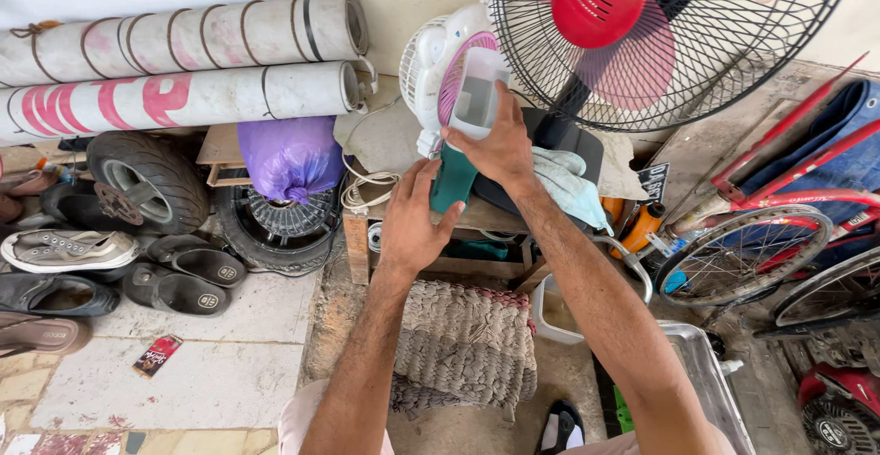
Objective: The person disassembles a table fan by removing the front grille, the central cap, and the fan blade. They wipe the fan blade with a cloth and place the removed parts into a nearby tray.
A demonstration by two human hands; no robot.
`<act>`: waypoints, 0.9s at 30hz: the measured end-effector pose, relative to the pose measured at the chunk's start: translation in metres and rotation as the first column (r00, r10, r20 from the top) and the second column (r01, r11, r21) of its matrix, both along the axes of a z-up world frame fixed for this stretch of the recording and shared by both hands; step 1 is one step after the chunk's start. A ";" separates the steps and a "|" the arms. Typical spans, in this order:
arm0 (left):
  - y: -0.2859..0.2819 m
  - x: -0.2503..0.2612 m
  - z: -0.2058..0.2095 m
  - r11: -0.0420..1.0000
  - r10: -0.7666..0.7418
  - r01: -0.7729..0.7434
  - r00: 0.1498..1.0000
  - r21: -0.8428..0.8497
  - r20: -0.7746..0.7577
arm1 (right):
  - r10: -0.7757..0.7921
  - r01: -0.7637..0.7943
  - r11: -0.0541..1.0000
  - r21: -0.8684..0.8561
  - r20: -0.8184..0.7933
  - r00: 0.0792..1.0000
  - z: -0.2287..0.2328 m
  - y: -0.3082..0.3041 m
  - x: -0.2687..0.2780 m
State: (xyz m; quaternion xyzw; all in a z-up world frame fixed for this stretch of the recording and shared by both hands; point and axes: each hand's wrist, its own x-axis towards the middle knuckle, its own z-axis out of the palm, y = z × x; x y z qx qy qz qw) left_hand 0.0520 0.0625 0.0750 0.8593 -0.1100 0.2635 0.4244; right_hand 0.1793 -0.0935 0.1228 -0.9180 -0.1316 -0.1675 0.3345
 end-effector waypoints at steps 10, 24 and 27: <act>0.001 0.000 0.001 1.000 0.001 -0.003 0.999 -0.023 -0.055 | -0.138 0.139 0.990 0.029 -0.038 0.990 0.006 0.018 0.002; 0.013 0.001 -0.011 0.999 0.010 -0.014 0.991 -0.032 -0.130 | -0.117 0.116 0.993 0.030 0.042 0.992 0.024 0.004 -0.024; 0.011 -0.001 -0.013 1.000 0.009 -0.010 0.996 -0.003 -0.092 | -0.060 0.061 0.998 0.004 0.160 0.985 0.028 0.002 -0.037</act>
